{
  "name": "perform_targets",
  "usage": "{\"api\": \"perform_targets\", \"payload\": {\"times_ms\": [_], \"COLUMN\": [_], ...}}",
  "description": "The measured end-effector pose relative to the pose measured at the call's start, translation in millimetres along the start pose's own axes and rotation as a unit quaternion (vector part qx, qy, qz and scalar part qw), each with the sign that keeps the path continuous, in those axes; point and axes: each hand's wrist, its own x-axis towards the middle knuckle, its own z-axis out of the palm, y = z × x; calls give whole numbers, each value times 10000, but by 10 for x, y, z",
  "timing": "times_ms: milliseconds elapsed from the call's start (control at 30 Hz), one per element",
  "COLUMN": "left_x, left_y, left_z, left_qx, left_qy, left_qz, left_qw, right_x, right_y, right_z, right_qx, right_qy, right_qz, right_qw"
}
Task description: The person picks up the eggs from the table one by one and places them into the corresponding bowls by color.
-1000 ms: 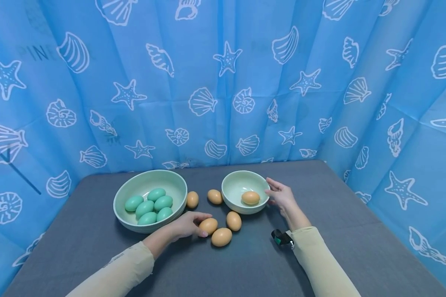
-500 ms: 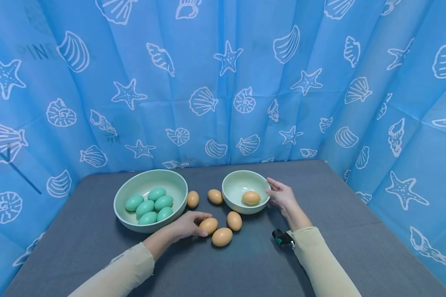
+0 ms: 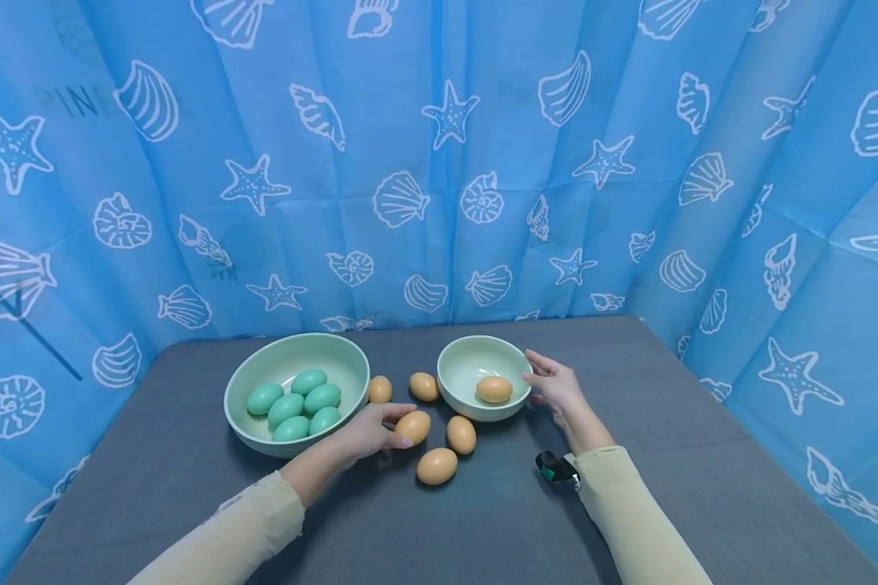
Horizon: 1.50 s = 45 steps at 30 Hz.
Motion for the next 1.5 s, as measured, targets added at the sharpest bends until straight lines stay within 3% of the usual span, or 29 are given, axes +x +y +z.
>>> {"api": "perform_targets", "payload": {"times_ms": [700,933,1133,1500], "left_x": [140,205,260,421], "left_y": [345,434,538,649], "left_z": [98,143,168,268], "left_qx": [-695,-724,-788,-356], "left_qy": [236,396,302,110], "left_qz": [277,417,446,1124], "left_qw": [9969,9957,9954,9930], "right_x": [39,32,27,16], "right_y": [38,31,15,18], "right_z": [-13,-12,-7,-2], "right_qx": [-88,-34,-16,-61], "right_qy": [28,10,-26,-64], "right_qz": [-151,-202,-177,-56], "right_qw": [9998,9998,9998,9999]}}
